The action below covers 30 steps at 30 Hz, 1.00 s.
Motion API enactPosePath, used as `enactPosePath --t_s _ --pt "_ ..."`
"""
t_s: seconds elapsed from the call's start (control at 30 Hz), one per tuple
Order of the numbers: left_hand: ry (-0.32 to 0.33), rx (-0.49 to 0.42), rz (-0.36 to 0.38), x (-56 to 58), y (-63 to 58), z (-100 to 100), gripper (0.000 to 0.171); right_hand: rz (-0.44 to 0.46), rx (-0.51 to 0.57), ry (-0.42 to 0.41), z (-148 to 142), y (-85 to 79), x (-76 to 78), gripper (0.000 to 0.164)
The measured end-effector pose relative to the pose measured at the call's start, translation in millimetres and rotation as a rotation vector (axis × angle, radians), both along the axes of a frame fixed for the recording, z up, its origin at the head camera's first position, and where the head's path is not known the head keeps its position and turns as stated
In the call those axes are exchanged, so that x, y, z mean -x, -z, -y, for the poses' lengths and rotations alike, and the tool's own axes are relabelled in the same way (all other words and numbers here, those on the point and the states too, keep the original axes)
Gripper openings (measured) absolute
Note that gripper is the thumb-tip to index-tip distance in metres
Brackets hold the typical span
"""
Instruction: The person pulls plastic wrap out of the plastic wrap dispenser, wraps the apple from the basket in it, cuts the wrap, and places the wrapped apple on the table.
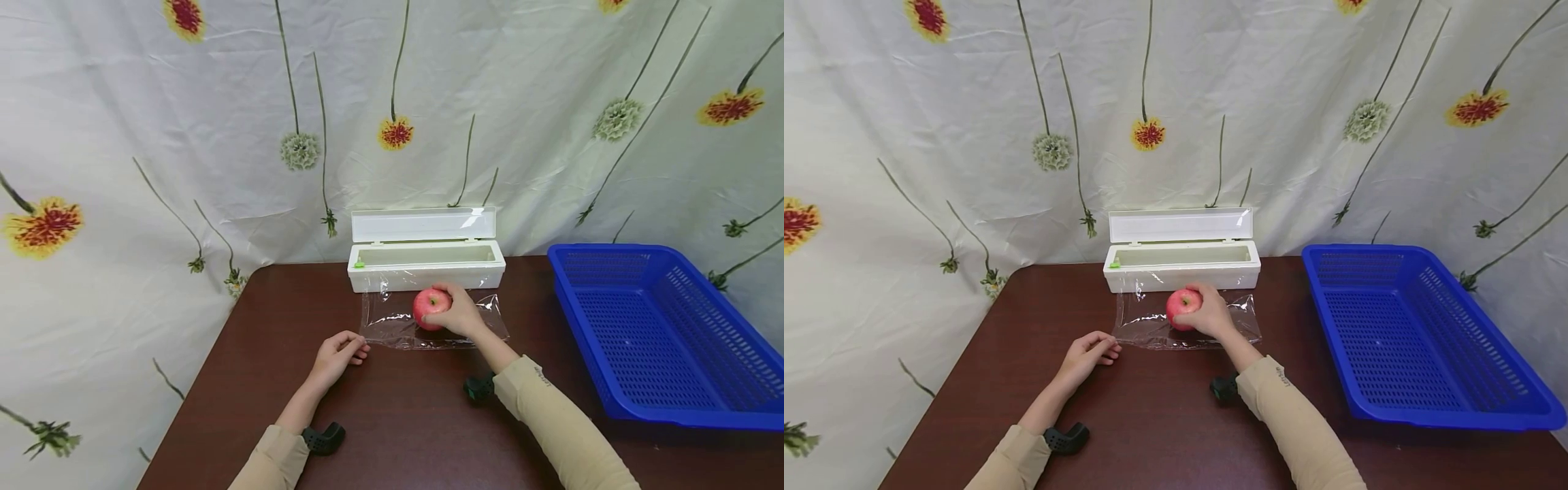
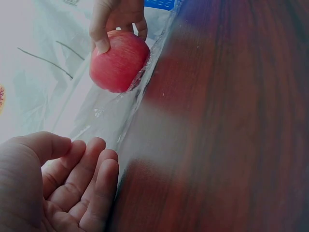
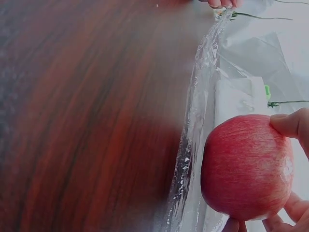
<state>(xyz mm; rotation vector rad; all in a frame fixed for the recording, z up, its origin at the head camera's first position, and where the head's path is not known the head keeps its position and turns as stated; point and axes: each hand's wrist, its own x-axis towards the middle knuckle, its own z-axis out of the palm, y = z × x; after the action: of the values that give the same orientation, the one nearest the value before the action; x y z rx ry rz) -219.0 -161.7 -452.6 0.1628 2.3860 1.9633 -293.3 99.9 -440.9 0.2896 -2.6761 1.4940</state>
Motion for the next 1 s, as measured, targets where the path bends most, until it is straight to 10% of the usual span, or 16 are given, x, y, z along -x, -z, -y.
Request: enactPosePath --t_s 1.0 --pt "0.006 -0.002 -0.006 0.8 0.9 0.0 0.018 0.001 0.012 0.002 -2.4 5.7 -2.6 0.070"
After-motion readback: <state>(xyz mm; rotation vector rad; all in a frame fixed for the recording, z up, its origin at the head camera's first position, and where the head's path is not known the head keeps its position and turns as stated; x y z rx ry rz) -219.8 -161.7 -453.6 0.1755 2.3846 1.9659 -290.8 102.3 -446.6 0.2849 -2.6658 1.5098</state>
